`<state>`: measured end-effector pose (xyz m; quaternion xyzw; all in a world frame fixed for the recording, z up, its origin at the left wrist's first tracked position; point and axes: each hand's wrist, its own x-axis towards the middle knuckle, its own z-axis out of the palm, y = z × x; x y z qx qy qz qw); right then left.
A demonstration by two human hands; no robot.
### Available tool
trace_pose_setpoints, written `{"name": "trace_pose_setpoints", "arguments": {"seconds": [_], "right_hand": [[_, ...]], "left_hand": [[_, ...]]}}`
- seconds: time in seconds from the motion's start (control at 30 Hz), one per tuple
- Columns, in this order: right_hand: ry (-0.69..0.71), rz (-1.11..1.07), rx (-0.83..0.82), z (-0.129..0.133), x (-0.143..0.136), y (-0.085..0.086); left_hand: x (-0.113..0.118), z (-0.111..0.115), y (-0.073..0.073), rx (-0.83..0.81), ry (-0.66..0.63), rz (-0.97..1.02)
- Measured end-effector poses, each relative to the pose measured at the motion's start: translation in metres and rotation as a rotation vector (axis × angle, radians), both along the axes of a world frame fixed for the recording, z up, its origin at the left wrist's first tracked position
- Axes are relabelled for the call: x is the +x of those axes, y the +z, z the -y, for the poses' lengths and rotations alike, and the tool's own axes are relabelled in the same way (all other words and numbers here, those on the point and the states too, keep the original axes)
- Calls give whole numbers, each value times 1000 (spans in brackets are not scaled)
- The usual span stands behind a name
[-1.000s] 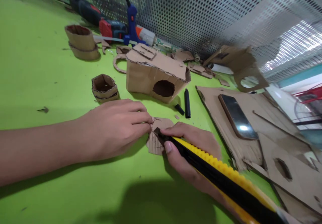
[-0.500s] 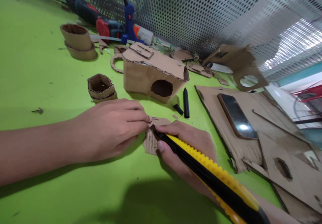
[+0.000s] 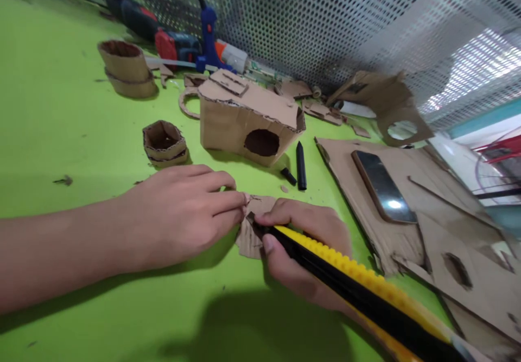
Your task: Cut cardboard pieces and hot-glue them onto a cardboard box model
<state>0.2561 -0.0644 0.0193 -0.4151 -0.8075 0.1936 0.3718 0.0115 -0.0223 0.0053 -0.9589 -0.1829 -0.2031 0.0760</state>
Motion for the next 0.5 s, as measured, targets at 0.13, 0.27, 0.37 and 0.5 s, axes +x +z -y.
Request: {"name": "trace_pose_setpoints", "arguments": {"seconds": [0.13, 0.27, 0.37, 0.5], "right_hand": [[30, 1, -76, 1, 2, 4], [-1, -18, -112, 2, 5, 11], [-97, -26, -155, 1, 11, 16], [-215, -64, -184, -1, 17, 14]], "left_hand": [[-1, -1, -2, -30, -3, -8], [-4, -5, -5, -78, -25, 24], [-4, -7, -7, -127, -12, 66], [-5, -5, -4, -162, 3, 125]]}}
